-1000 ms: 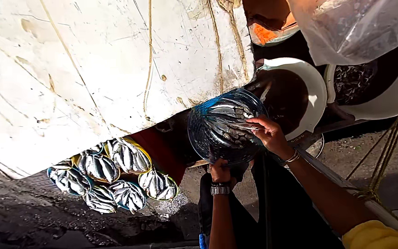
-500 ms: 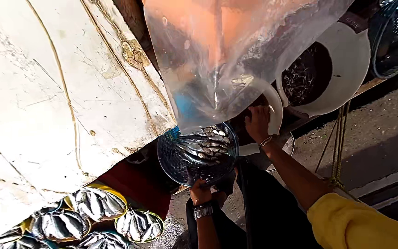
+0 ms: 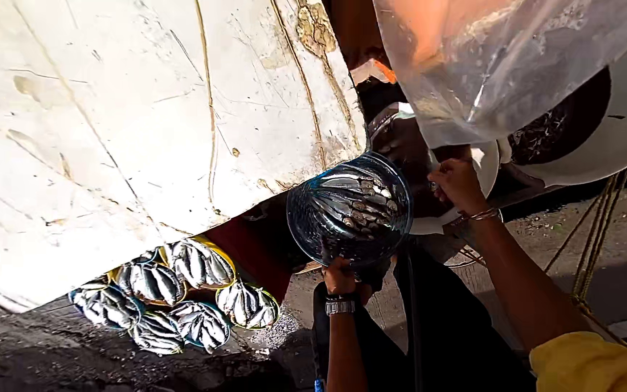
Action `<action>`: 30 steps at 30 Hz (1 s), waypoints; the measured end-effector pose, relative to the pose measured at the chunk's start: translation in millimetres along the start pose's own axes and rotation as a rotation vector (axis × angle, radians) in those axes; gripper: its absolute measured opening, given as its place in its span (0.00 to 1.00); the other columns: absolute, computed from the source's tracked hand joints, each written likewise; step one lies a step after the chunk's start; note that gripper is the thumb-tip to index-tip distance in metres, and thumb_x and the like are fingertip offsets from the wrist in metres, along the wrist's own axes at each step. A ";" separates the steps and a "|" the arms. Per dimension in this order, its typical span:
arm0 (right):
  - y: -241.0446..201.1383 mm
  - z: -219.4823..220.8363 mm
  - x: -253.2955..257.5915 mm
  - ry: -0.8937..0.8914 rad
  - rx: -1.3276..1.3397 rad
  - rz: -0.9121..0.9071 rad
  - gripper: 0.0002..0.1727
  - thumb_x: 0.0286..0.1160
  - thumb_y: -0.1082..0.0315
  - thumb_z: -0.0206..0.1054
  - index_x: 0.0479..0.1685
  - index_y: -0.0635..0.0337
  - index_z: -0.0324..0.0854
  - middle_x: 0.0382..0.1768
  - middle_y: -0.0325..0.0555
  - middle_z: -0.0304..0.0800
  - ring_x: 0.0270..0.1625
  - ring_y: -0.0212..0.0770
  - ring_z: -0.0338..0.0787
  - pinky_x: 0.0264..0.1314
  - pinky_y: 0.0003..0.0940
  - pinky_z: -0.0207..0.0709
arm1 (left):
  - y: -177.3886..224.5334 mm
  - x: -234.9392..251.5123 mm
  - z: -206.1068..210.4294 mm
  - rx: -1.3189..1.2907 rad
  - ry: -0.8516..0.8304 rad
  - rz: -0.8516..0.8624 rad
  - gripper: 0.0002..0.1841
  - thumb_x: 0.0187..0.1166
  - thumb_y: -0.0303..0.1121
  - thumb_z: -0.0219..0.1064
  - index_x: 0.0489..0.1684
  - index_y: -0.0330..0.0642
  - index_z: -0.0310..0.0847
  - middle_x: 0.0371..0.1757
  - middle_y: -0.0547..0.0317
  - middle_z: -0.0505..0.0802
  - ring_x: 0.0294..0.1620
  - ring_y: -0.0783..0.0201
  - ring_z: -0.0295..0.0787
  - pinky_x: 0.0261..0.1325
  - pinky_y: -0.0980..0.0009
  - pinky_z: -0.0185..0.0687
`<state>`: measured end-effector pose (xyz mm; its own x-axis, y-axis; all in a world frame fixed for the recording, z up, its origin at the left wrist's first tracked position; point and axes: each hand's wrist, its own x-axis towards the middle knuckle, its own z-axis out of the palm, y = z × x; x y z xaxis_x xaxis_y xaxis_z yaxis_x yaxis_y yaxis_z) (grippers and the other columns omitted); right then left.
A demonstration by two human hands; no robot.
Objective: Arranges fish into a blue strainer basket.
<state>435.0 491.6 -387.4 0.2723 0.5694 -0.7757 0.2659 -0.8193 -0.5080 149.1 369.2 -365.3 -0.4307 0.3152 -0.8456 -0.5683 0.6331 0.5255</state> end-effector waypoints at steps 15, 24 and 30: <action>-28.9 142.3 -92.9 -0.648 -0.655 -0.444 0.21 0.89 0.75 0.47 0.76 0.71 0.67 0.58 0.72 0.86 0.60 0.70 0.89 0.58 0.63 0.82 | 1.4 -4.2 4.3 0.052 -0.051 0.022 0.15 0.65 0.14 0.52 0.44 0.42 0.69 0.30 0.57 0.86 0.28 0.62 0.87 0.30 0.60 0.88; -40.6 114.7 -103.3 -0.733 -0.735 -0.636 0.15 0.88 0.75 0.51 0.59 0.73 0.80 0.52 0.70 0.87 0.56 0.70 0.88 0.52 0.66 0.78 | 0.8 -6.5 -4.1 0.018 -0.096 0.000 0.12 0.65 0.17 0.51 0.41 0.43 0.71 0.29 0.60 0.88 0.30 0.65 0.89 0.34 0.62 0.89; -47.6 51.5 -25.3 0.069 0.141 -0.475 0.09 0.81 0.72 0.62 0.45 0.69 0.85 0.23 0.47 0.86 0.20 0.37 0.84 0.23 0.34 0.80 | 6.7 -9.0 -22.5 0.051 -0.029 0.026 0.15 0.62 0.15 0.51 0.42 0.42 0.72 0.31 0.59 0.89 0.32 0.64 0.90 0.35 0.62 0.90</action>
<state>367.8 512.6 -362.9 0.2137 0.8810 -0.4220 0.2487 -0.4669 -0.8486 133.4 354.7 -352.0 -0.4238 0.3519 -0.8346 -0.5204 0.6595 0.5423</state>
